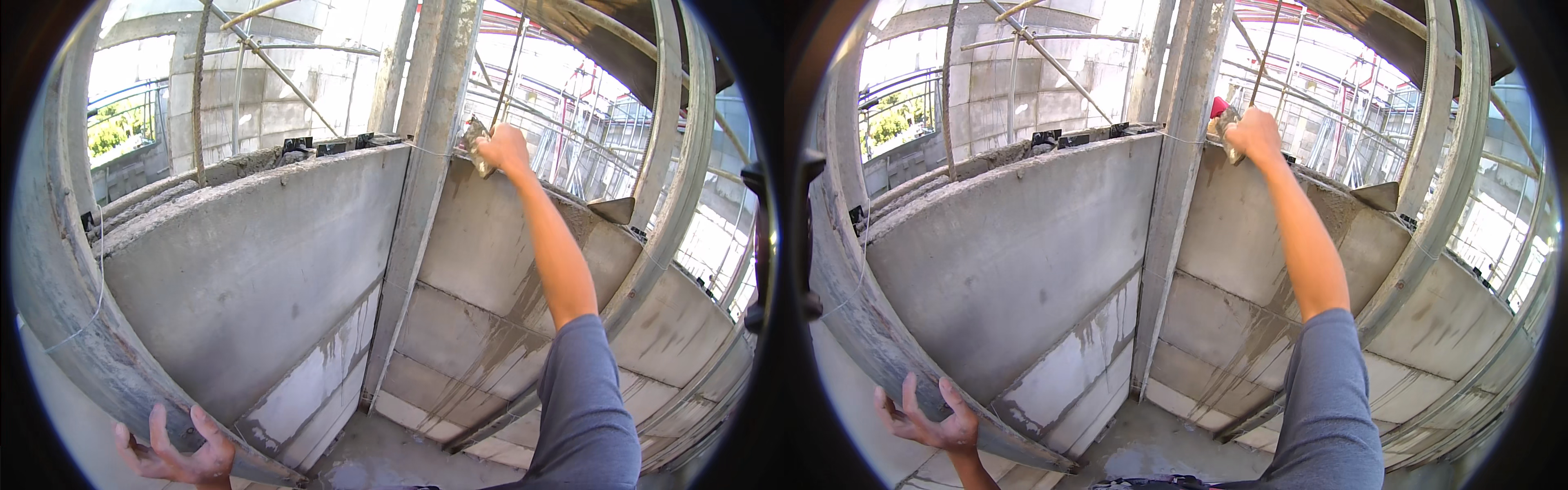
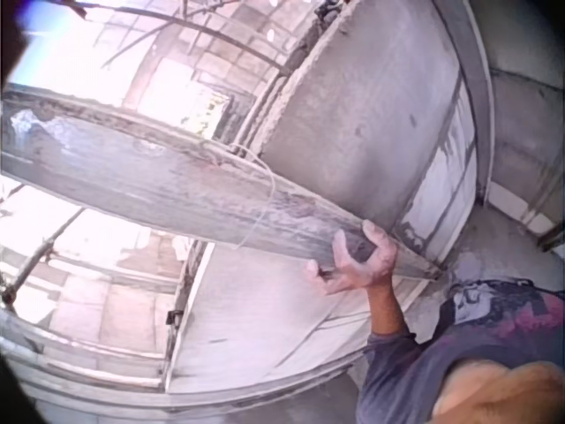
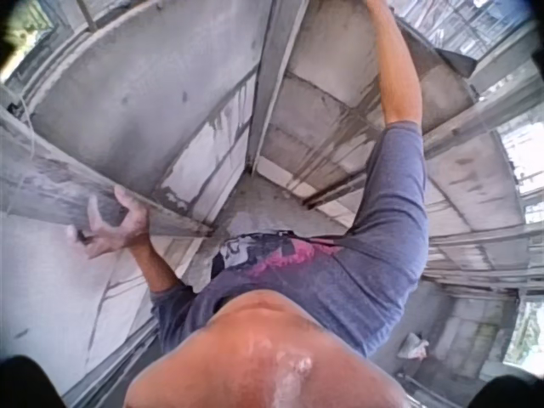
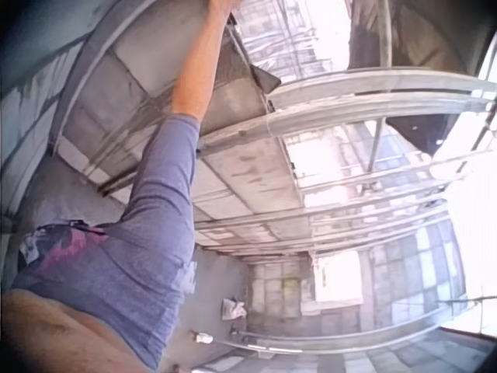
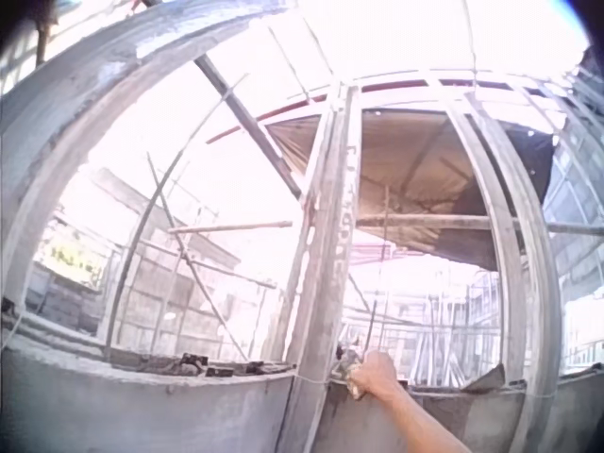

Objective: The person applies wet cement to a concrete wall using a trowel, smoothing the surface in vertical and horizontal strokes. The person works on the wall and floor junction, spreading and leveling the material while standing on a wet surface.

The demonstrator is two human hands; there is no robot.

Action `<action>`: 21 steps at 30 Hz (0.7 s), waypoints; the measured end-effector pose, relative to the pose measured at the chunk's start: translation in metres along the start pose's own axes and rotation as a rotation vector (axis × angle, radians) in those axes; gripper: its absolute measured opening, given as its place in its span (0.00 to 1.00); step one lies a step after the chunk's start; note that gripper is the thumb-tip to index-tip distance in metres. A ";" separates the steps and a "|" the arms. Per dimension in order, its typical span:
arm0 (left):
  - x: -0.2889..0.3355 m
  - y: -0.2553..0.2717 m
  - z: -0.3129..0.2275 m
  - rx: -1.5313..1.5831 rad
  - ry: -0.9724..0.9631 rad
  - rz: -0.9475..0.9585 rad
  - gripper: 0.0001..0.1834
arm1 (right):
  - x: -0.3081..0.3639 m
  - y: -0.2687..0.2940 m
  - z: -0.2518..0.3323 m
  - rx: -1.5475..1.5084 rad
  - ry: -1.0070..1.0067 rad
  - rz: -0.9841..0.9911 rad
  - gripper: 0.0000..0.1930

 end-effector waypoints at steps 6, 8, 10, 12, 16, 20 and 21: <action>-0.001 -0.002 -0.002 0.040 -0.018 -0.023 0.22 | 0.103 -0.047 0.012 -0.334 -0.004 -0.358 0.13; -0.001 -0.001 0.001 0.046 -0.028 -0.021 0.22 | 0.132 -0.067 0.012 -0.386 -0.017 -0.333 0.13; -0.001 -0.002 -0.001 0.049 -0.032 -0.024 0.22 | 0.147 -0.076 0.006 -0.242 0.017 -0.107 0.13; 0.002 -0.001 0.001 0.025 -0.021 0.001 0.22 | 0.155 -0.069 -0.005 -0.196 0.020 -0.055 0.14; -0.006 0.001 -0.005 0.000 -0.040 -0.046 0.23 | 0.157 -0.041 -0.014 -0.333 -0.031 -0.408 0.13; -0.015 0.005 -0.009 -0.020 -0.055 -0.169 0.25 | 0.197 -0.119 -0.015 -0.057 0.168 0.146 0.10; -0.015 0.003 -0.007 0.018 -0.044 -0.141 0.25 | 0.220 -0.117 -0.027 -0.072 0.147 0.117 0.10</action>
Point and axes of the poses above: each hand's wrist, its own x-axis away from the middle knuckle, its own y-axis out of the back of the hand, z = x × y, the point moved 6 cm from there along -x, towards the middle knuckle, and after that the axes turned 2 degrees about -y, right-handed, at the moved point
